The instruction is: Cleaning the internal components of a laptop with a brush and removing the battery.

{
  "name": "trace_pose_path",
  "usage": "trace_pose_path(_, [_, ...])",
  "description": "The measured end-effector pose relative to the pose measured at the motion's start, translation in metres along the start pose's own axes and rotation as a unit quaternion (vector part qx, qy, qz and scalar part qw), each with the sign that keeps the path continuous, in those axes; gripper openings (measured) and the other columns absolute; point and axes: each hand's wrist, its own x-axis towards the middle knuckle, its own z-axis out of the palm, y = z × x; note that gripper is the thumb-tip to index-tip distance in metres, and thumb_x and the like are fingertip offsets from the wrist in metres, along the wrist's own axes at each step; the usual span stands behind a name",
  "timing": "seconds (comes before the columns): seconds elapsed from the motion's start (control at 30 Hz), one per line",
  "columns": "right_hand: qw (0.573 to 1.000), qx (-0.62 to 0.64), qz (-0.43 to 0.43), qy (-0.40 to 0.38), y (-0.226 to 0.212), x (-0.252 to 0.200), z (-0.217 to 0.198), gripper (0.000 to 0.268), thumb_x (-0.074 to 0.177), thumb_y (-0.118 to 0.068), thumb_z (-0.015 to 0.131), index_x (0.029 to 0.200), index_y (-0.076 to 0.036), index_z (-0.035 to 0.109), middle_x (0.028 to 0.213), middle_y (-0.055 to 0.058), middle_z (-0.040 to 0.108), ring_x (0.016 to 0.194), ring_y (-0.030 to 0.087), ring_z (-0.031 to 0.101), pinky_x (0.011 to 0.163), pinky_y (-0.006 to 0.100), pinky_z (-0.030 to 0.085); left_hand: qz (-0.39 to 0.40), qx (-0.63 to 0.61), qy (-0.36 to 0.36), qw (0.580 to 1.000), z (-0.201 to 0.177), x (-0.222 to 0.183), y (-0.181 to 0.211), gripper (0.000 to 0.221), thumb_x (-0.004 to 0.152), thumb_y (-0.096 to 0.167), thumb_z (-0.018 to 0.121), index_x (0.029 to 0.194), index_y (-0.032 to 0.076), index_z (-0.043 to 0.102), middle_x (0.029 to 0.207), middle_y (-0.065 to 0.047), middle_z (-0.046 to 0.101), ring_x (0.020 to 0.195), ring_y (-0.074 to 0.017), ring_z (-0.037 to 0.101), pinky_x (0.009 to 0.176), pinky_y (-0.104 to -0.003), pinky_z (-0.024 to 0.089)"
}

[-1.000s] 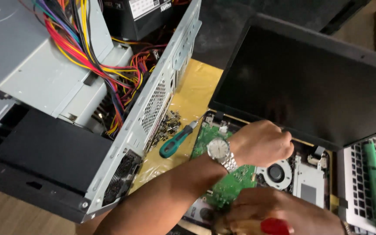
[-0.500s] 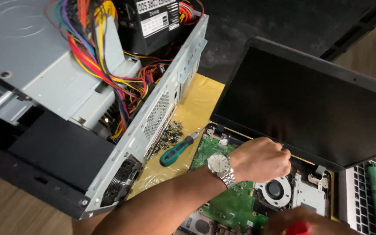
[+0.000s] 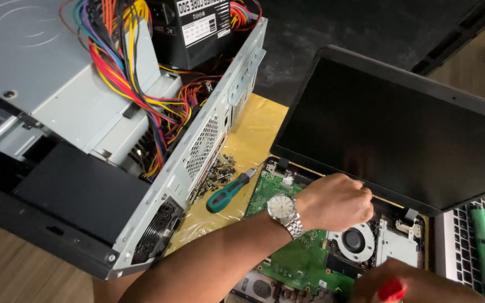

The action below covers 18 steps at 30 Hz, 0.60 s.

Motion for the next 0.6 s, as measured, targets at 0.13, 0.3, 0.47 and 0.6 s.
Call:
trace_pose_path(0.13, [0.986, 0.147, 0.042, 0.07, -0.004, 0.003, -0.008, 0.028, 0.087, -0.04, 0.081, 0.1, -0.014, 0.082, 0.1, 0.005, 0.085, 0.09, 0.021, 0.083, 0.08, 0.036, 0.065, -0.022, -0.039, 0.013, 0.999, 0.0, -0.001, -0.001, 0.042, 0.09, -0.006, 0.053, 0.056, 0.015, 0.042, 0.053, 0.002, 0.034, 0.05, -0.0135, 0.041, 0.037, -0.028, 0.034])
trace_pose_path(0.3, [0.977, 0.085, 0.17, 0.1, -0.005, -0.006, -0.01, 0.025, 0.076, -0.039, 0.086, 0.098, -0.026, 0.091, 0.099, -0.008, 0.096, 0.091, 0.007, 0.093, 0.08, 0.021, 0.075, -0.009, 0.004, -0.007, 1.0, 0.002, 0.0, 0.0, 0.042, 0.09, -0.007, 0.056, 0.058, 0.016, 0.042, 0.053, 0.002, 0.038, 0.053, -0.0132, 0.045, 0.037, -0.027, 0.037])
trace_pose_path(0.47, [0.865, 0.045, 0.497, -0.051, 0.166, -0.035, 0.028, 0.024, 0.082, -0.03, 0.082, 0.106, -0.032, 0.088, 0.103, -0.02, 0.088, 0.092, -0.006, 0.082, 0.088, 0.009, 0.064, -0.013, -0.013, 0.002, 1.0, -0.001, 0.0, 0.001, 0.043, 0.091, -0.009, 0.056, 0.058, 0.015, 0.043, 0.052, 0.003, 0.037, 0.052, -0.0129, 0.042, 0.037, -0.027, 0.034])
trace_pose_path(0.6, [0.913, 0.152, 0.293, 0.238, -0.013, -0.012, -0.009, 0.025, 0.07, -0.022, 0.092, 0.094, -0.021, 0.099, 0.1, -0.006, 0.101, 0.094, 0.01, 0.098, 0.083, 0.029, 0.079, 0.003, 0.025, -0.003, 1.0, -0.004, 0.0, 0.002, 0.036, 0.09, -0.005, 0.061, 0.062, 0.013, 0.049, 0.059, -0.003, 0.054, 0.056, -0.0195, 0.055, 0.041, -0.032, 0.045])
